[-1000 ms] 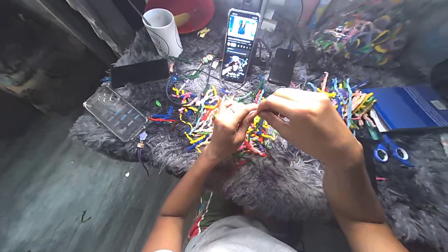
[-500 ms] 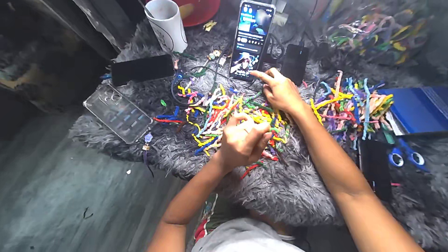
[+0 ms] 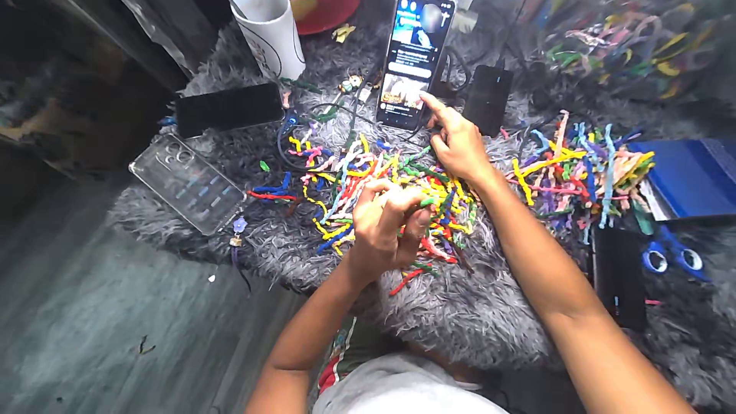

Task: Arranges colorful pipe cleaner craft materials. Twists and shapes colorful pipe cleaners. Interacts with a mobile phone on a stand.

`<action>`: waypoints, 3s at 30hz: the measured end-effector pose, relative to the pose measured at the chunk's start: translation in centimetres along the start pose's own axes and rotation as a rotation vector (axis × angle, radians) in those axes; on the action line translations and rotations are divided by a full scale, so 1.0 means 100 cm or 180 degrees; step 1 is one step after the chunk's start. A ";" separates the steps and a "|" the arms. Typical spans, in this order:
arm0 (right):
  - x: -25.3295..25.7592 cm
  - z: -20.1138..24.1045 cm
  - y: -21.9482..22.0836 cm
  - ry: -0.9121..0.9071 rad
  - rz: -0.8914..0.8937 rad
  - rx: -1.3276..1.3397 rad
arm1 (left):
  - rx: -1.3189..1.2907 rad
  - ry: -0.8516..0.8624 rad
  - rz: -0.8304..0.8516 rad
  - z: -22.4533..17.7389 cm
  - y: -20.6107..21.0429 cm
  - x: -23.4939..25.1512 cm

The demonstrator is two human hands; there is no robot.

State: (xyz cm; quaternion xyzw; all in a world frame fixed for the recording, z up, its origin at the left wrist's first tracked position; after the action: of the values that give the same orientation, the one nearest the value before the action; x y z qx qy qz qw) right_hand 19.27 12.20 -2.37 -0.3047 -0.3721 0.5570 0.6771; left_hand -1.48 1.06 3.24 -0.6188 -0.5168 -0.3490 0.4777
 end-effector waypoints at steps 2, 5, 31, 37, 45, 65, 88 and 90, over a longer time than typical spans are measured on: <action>0.000 0.001 0.000 0.0050 0.0026 -0.0023 | 0.0014 -0.0014 -0.0013 0.001 0.000 -0.001; 0.000 -0.001 0.001 0.0077 0.0031 0.0014 | 0.0024 -0.0050 0.0031 0.002 0.001 -0.002; -0.010 0.010 -0.011 -0.0433 -0.0543 -0.0002 | -0.0098 -0.0262 -0.0108 0.010 0.002 -0.007; -0.053 0.092 -0.081 -0.1031 0.0295 0.1215 | -0.0242 -0.0148 -0.0185 0.007 -0.003 -0.007; -0.124 0.145 -0.096 -0.2059 0.0747 0.0459 | -0.0130 0.0454 -0.0071 -0.013 -0.004 -0.002; -0.151 0.176 -0.101 -0.1952 -0.0791 -0.0845 | -0.0854 -0.0575 -0.0050 0.005 0.002 0.000; -0.008 0.014 -0.003 -0.0172 0.0035 0.0155 | -0.1987 -0.1731 -0.0479 0.022 0.003 -0.001; -0.005 0.006 0.001 -0.0075 0.0046 0.0107 | -0.1959 -0.1731 -0.0438 0.022 0.004 -0.002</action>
State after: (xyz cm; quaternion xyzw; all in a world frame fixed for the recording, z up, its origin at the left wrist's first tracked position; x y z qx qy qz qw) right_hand 18.69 11.73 -2.25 -0.2894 -0.3684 0.5717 0.6736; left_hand -1.28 3.06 2.34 -0.7664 -0.5359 -0.3421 0.0921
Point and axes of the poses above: each hand's wrist, its own x-axis towards the middle knuckle, its own y-axis out of the palm, z = x × y, the point moved 7 cm from there along x, towards the middle knuckle, and after that the axes turned 8 degrees about y, right-handed, at the moved point
